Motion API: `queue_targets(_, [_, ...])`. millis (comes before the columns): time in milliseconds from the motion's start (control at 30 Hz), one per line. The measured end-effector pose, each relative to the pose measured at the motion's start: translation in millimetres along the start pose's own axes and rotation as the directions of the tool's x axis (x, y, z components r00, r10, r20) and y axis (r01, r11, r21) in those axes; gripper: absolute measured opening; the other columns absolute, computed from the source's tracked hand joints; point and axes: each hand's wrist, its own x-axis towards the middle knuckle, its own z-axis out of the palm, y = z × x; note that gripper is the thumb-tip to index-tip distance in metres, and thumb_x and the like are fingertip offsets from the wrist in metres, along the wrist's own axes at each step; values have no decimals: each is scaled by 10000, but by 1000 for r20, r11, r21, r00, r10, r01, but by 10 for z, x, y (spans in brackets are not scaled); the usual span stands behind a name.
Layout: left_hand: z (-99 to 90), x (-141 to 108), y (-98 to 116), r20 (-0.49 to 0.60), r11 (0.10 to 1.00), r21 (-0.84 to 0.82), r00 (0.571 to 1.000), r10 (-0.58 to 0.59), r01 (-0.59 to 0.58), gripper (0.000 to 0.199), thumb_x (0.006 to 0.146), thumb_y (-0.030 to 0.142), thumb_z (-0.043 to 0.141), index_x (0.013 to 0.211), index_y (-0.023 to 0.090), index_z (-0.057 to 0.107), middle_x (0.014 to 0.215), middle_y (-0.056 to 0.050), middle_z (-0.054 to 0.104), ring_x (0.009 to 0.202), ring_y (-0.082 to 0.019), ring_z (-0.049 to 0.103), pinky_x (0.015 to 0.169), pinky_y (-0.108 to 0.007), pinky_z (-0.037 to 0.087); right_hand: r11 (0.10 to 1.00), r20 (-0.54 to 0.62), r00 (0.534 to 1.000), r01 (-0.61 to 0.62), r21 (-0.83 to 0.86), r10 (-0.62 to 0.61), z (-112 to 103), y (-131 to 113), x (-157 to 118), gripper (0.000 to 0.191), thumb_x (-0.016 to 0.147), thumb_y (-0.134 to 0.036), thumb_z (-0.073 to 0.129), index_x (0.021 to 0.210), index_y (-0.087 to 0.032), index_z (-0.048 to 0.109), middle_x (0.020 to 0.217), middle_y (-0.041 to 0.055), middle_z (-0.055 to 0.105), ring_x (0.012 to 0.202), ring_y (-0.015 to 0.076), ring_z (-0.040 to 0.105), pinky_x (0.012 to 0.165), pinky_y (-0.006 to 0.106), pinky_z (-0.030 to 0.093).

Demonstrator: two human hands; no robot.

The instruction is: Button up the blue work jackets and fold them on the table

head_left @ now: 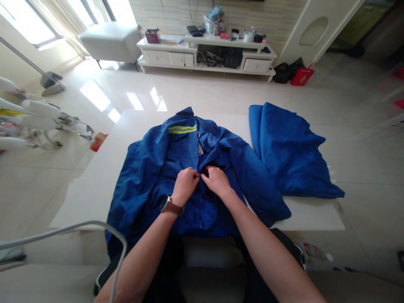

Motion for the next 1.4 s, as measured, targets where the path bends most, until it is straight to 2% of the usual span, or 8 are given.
queue_targets(167, [-21, -12, -5, 12, 1000, -21, 1000, -4, 5, 196, 892, 153, 611, 838, 187, 796, 870, -64, 735, 810, -182, 661, 789, -291, 473, 948, 48, 993, -121, 293, 112, 207, 105, 163, 276, 916, -362, 665, 714, -180, 708, 750, 74, 722, 729, 216, 681, 645, 269, 424])
queue_targets(267, [-59, -38, 25, 42, 1000, 0, 999, -6, 6, 199, 891, 145, 604, 863, 189, 796, 887, -69, 735, 834, -188, 667, 800, -292, 482, 891, 69, 989, -150, 428, 133, 307, 148, 234, 279, 861, -251, 665, 593, -177, 645, 577, 29, 640, 593, 177, 621, 585, 245, 385])
queue_targets(600, [-57, -223, 166, 257, 995, 74, 965, 46, -67, 122, 761, 133, 689, 743, 218, 775, 808, -64, 746, 813, -224, 678, 785, -318, 502, 863, -276, 940, -39, 503, 203, 191, 176, 262, 269, 874, -308, 624, 650, -163, 662, 677, 54, 695, 618, 164, 576, 619, 248, 372])
queue_targets(800, [-13, -428, 294, 530, 992, -55, 839, 124, -113, 154, 648, 87, 707, 636, 233, 753, 740, -43, 758, 737, -192, 694, 676, -265, 490, 860, -419, 865, -27, 509, 275, -108, 259, 278, 267, 879, -343, 622, 692, -158, 667, 711, 70, 704, 653, 178, 603, 650, 256, 403])
queue_targets(1033, [2, -646, 479, 635, 965, -140, 728, 260, -223, 179, 619, 73, 729, 645, 244, 774, 724, -34, 762, 732, -200, 711, 681, -274, 490, 851, -535, 768, -24, 525, 351, -349, 458, 282, 279, 868, -353, 606, 668, -160, 623, 668, 41, 668, 636, 162, 575, 635, 259, 373])
queue_targets(1200, [-124, -532, 383, 688, 949, -305, 671, 276, -78, 104, 665, 108, 722, 688, 192, 779, 729, -18, 754, 703, -164, 697, 669, -236, 485, 804, -571, 726, 43, 593, 382, -383, 576, 317, 286, 855, -393, 613, 674, -172, 603, 630, 10, 619, 607, 155, 548, 614, 264, 374])
queue_targets(1267, [-174, -465, 290, 680, 937, -348, 679, 276, -33, 79, 685, 176, 778, 763, 177, 774, 765, -14, 748, 707, -161, 690, 673, -231, 488, 759, -578, 696, 71, 647, 427, -414, 600, 337, 271, 857, -385, 601, 683, -178, 584, 619, -1, 596, 601, 151, 533, 608, 263, 385])
queue_targets(1400, [-167, -403, 160, 534, 946, -299, 800, 274, -125, 467, 647, 201, 848, 1099, 214, 731, 1073, -31, 711, 790, -165, 682, 733, -248, 509, 691, -571, 668, 116, 713, 477, -501, 639, 356, 249, 843, -362, 610, 677, -182, 563, 607, -15, 569, 597, 140, 509, 590, 254, 383])
